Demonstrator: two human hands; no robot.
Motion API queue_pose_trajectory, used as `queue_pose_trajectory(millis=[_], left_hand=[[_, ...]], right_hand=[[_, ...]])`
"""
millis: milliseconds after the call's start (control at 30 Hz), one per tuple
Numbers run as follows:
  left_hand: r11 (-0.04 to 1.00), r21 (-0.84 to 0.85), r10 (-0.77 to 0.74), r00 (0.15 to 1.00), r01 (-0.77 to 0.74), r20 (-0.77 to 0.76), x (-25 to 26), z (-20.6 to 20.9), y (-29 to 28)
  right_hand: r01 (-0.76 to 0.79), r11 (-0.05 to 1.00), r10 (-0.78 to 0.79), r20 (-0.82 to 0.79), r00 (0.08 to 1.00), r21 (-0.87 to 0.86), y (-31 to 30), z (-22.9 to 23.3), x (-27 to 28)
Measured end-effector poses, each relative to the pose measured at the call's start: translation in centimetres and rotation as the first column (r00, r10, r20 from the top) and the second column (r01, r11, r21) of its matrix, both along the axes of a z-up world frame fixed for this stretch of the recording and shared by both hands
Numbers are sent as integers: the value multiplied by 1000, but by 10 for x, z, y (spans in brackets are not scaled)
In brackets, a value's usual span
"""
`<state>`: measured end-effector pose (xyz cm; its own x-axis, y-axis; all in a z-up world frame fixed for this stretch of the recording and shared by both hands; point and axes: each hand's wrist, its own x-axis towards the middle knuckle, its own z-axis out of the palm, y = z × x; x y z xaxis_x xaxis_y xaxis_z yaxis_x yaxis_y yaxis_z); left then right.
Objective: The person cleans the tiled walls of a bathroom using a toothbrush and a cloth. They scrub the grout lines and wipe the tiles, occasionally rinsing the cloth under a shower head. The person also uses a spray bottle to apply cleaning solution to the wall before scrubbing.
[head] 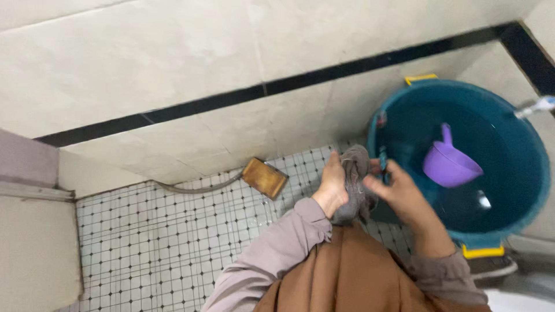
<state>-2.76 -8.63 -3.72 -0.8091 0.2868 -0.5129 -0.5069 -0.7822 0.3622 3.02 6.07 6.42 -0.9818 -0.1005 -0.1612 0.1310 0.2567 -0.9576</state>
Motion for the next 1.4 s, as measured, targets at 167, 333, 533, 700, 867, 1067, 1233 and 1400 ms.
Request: queue_pose_trajectory(millis=[167, 333, 533, 700, 867, 1067, 1233, 1400], left_hand=[[987, 142, 106, 976, -80, -191, 10, 45, -56], [635, -716, -393, 676, -291, -623, 36, 105, -93], [737, -657, -305, 789, -159, -533, 25, 76, -100], [826, -514, -92, 843, -233, -529, -9, 43, -97], [820, -548, -94, 907, -163, -410, -48, 58, -103], [796, -576, -27, 939, -188, -344, -105, 89, -95], [794, -519, 51, 885, -317, -463, -147, 111, -76], [784, -505, 107, 880, -361, -463, -172, 130, -60]], right_hand=[[111, 988, -114, -18, 993, -108, -57, -15, -23], [151, 912, -187, -59, 981, -382, -54, -22, -37], [72, 954, -80, -17, 997, -290, -69, 0, -38], [287, 864, -293, 51, 955, -414, -50, -11, -81], [400, 811, -471, -71, 879, -427, -30, -42, -155], [295, 819, -464, -264, 846, -492, -25, -58, -248], [319, 887, -456, -527, 717, -333, -35, -54, -326], [416, 907, -305, -777, 550, -62, -40, -44, -366]])
